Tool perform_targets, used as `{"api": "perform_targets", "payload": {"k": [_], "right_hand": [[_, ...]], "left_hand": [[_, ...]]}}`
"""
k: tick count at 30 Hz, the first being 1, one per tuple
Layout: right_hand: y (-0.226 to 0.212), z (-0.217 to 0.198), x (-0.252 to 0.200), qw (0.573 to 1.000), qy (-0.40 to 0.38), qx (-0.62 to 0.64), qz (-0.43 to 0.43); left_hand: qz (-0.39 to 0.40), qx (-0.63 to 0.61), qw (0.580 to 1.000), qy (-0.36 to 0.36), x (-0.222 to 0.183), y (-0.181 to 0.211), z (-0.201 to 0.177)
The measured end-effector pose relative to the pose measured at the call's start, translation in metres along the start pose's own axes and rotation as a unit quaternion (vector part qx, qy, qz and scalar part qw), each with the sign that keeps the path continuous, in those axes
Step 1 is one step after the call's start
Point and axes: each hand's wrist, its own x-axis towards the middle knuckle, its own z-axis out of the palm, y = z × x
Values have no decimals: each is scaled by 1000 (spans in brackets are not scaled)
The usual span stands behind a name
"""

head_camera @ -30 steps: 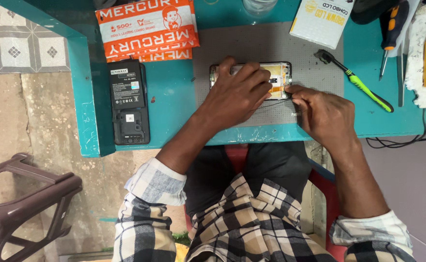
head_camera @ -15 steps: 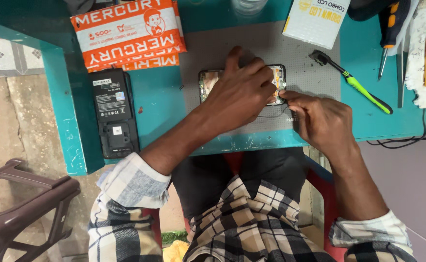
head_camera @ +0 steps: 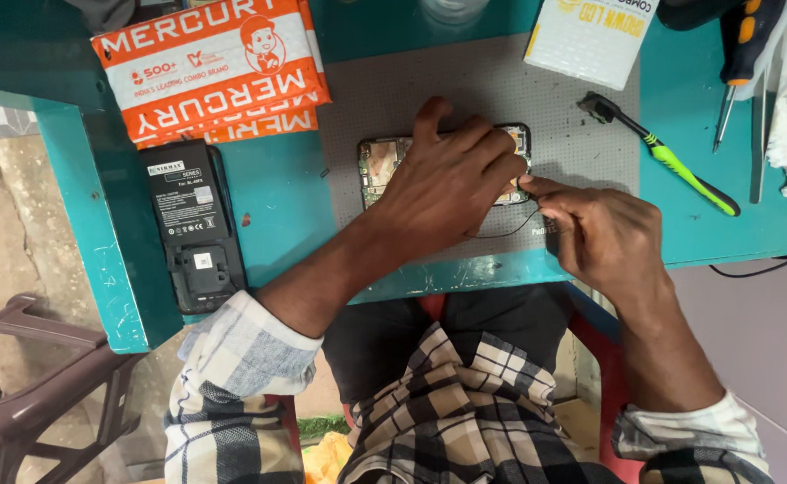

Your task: The person is repairing a mobile phone by hand, removing small internal components from the chassis, positioning a thin cable, and pressing down to secure the internal hardware.

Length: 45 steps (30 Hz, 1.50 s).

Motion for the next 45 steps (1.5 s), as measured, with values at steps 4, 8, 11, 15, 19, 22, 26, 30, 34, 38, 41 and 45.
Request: {"api": "perform_targets", "payload": {"k": [4, 8, 11, 15, 19, 22, 26, 30, 34, 38, 41, 45], "right_hand": [[1, 1, -1, 1000, -3, -10, -4], [2, 1, -5, 1000, 5, 4, -6], [4, 2, -8, 1000, 5, 4, -11], [2, 2, -6, 1000, 6, -3, -18], [-1, -1, -5, 1000, 7, -5, -13], [0, 0, -5, 1000, 8, -13, -15], [-1, 0, -5, 1000, 9, -14, -15], [-2, -2, -4, 1000, 1, -15, -11], [-4, -3, -2, 1000, -4, -7, -7], [-6, -6, 1, 1000, -4, -8, -11], [-7, -6, 1, 1000, 0, -9, -14], [-5, -3, 0, 1000, 5, -5, -13]], "left_hand": [[12, -14, 1000, 0, 3, -1, 1], [16, -18, 1000, 9, 6, -5, -2], [20, -17, 1000, 7, 10, -5, -4], [51, -19, 999, -5, 17, -8, -7], [59, -20, 998, -22, 22, -7, -10], [70, 5, 997, -24, 26, -7, -9], [79, 14, 996, -25, 35, -6, -8], [75, 15, 997, -33, 40, -5, -4], [67, 1, 997, -41, 42, -5, -1], [56, -11, 996, -61, 44, -5, -3], [60, -24, 997, -46, 44, -4, -5], [63, -29, 997, -21, 43, -2, -6]]}}
